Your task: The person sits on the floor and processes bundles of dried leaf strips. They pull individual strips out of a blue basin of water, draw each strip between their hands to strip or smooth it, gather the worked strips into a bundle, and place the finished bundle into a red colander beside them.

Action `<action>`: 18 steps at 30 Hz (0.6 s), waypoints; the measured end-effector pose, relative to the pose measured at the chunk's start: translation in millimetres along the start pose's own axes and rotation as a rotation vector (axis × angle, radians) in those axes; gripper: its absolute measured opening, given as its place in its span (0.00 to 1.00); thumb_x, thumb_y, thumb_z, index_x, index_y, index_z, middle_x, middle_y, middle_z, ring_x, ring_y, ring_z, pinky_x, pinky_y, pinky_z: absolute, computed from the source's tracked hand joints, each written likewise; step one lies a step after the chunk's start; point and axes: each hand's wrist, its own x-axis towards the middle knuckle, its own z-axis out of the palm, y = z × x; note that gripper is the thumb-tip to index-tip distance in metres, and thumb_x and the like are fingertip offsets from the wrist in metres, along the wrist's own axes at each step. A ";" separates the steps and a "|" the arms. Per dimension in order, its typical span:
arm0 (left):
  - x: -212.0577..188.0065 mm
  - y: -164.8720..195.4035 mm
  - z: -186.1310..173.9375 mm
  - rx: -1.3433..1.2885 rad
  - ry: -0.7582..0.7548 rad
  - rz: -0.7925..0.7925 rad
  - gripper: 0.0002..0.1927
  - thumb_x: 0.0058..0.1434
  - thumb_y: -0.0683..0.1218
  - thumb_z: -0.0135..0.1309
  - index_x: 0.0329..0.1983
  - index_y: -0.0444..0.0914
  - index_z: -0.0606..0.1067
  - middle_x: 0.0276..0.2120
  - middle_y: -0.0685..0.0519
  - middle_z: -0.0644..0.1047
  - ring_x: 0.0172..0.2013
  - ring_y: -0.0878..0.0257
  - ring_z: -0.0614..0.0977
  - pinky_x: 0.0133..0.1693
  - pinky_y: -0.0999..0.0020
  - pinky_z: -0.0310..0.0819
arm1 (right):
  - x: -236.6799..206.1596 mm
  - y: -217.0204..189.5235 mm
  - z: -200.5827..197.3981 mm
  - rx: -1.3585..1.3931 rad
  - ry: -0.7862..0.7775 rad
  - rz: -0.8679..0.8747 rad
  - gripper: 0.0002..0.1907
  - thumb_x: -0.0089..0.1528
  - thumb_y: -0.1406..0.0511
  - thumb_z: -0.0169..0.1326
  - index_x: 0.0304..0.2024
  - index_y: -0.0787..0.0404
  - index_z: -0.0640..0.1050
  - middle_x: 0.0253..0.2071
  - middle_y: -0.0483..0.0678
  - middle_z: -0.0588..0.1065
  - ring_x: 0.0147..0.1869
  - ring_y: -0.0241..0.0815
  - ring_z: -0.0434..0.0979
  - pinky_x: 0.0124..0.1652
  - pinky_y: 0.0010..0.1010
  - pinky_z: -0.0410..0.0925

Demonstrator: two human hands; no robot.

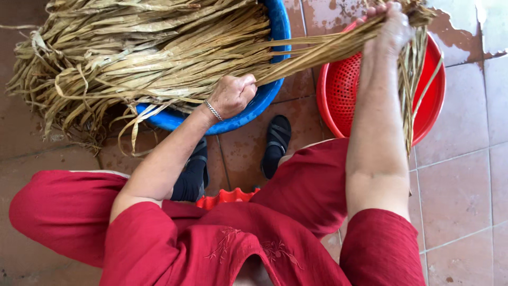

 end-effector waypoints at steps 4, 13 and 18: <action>-15.8 -13.8 -9.8 0.116 -0.078 -0.021 0.10 0.69 0.46 0.46 0.32 0.38 0.71 0.24 0.41 0.74 0.28 0.43 0.79 0.32 0.50 0.73 | 17.5 -0.4 -16.9 -0.001 -0.045 0.025 0.10 0.65 0.67 0.48 0.30 0.65 0.74 0.25 0.54 0.77 0.26 0.47 0.80 0.27 0.44 0.78; -75.9 -70.0 -54.4 0.146 -0.059 0.025 0.07 0.66 0.45 0.45 0.35 0.39 0.72 0.28 0.44 0.76 0.31 0.45 0.79 0.35 0.52 0.76 | 51.6 -42.3 -79.8 0.084 0.210 0.006 0.07 0.63 0.70 0.45 0.30 0.64 0.71 0.24 0.54 0.75 0.27 0.50 0.78 0.36 0.56 0.74; -95.8 -131.2 -59.5 0.381 -0.175 -0.190 0.09 0.68 0.46 0.46 0.35 0.38 0.73 0.27 0.45 0.74 0.30 0.49 0.78 0.34 0.55 0.77 | 56.7 -54.7 -99.0 -0.014 0.431 -0.032 0.08 0.65 0.71 0.45 0.32 0.65 0.74 0.25 0.56 0.79 0.30 0.50 0.81 0.41 0.59 0.74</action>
